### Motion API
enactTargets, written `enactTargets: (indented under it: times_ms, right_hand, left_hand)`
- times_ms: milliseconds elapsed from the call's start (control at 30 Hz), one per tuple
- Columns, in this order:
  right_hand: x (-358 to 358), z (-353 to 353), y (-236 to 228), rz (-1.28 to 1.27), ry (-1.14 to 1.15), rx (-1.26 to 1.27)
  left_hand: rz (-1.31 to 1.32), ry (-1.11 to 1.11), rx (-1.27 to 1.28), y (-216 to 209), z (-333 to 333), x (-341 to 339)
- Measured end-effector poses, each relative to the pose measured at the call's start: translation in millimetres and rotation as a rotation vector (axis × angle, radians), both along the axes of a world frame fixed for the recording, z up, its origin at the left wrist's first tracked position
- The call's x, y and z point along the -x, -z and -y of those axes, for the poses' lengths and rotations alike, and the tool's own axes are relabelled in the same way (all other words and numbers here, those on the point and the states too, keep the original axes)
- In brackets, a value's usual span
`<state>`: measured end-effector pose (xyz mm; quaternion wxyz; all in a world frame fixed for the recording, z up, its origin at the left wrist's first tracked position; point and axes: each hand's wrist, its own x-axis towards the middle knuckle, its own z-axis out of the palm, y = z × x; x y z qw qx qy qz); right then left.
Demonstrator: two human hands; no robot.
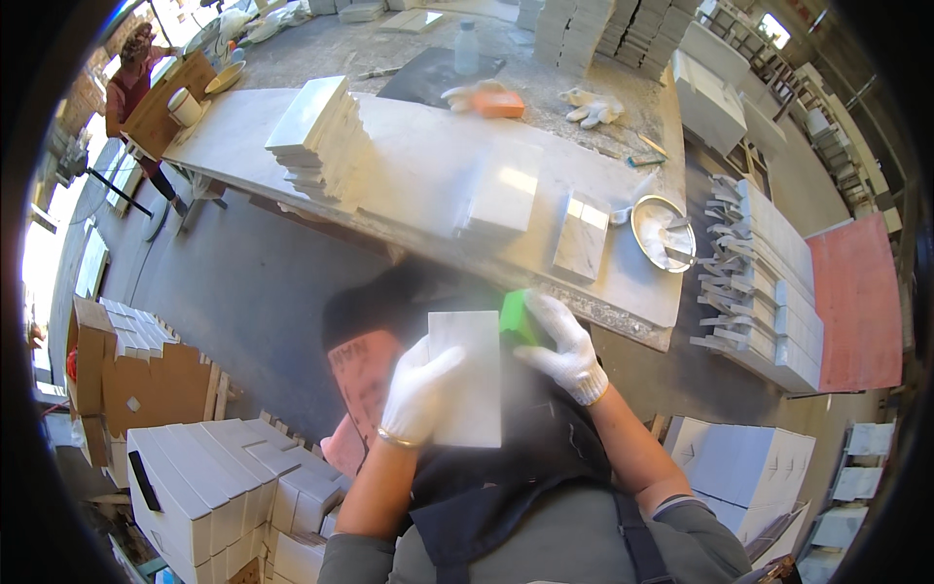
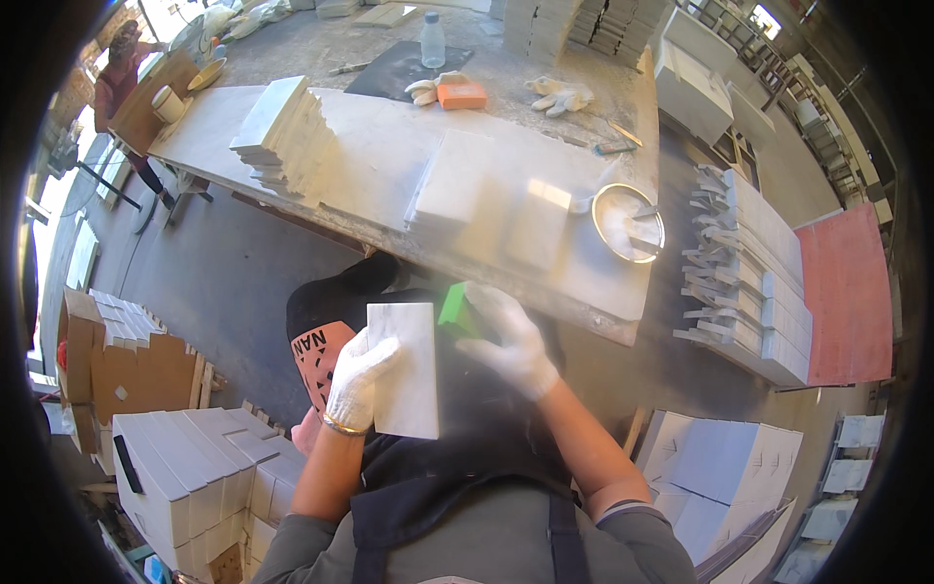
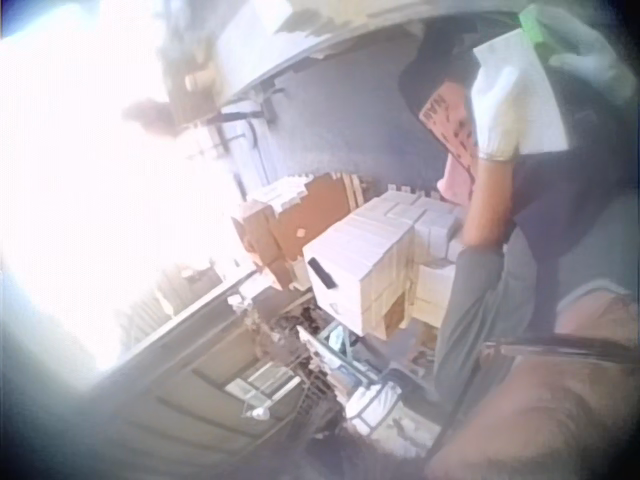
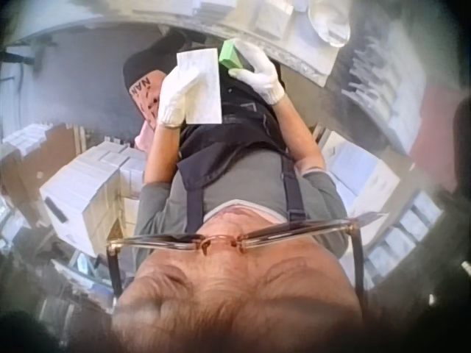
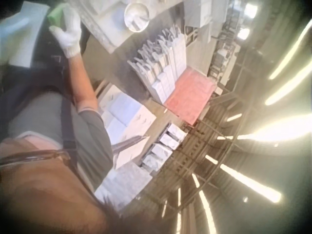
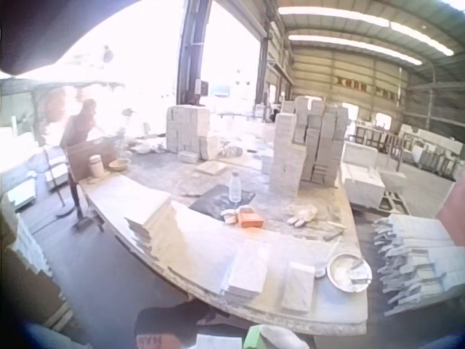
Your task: The person sands white rectangular blocks with a green sanding block and applies a white paste from a metal bowl using a small metal spatula. The person repeatedly picks up blocks, sands them, and applies paste to edges and surfaces, then places them back on the table.
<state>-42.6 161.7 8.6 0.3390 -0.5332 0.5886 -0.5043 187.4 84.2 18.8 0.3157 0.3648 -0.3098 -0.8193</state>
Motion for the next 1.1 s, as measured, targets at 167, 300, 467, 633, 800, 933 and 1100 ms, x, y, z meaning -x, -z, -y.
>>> enactTargets:
  times_ms: [167,300,467,633,800,933,1100]
  right_hand:
    - [0,-7,1,0.0,-0.056,0.209]
    - [4,1,1,-0.183,-0.085,0.294]
    - [3,-3,0,-0.026,0.105,-0.133]
    - [7,-9,-6,-0.271,-0.14,0.299]
    - [15,-5,-3,-0.291,0.128,-0.056]
    - [9,-17,-2,0.083,0.052,0.129]
    - [11,-1,1,-0.212,-0.025,0.26]
  left_hand:
    - [0.035,0.03,-0.022,3,-1,1]
    - [0.025,0.036,0.005,0,0,5]
    - [0.024,0.005,-0.019,-2,-1,-4]
    - [0.02,0.055,0.009,-3,-3,9]
    - [0.016,0.061,-0.03,-6,0,11]
    - [0.026,0.063,-0.036,-2,-7,11]
    - [0.044,0.053,0.015,-1,-4,14]
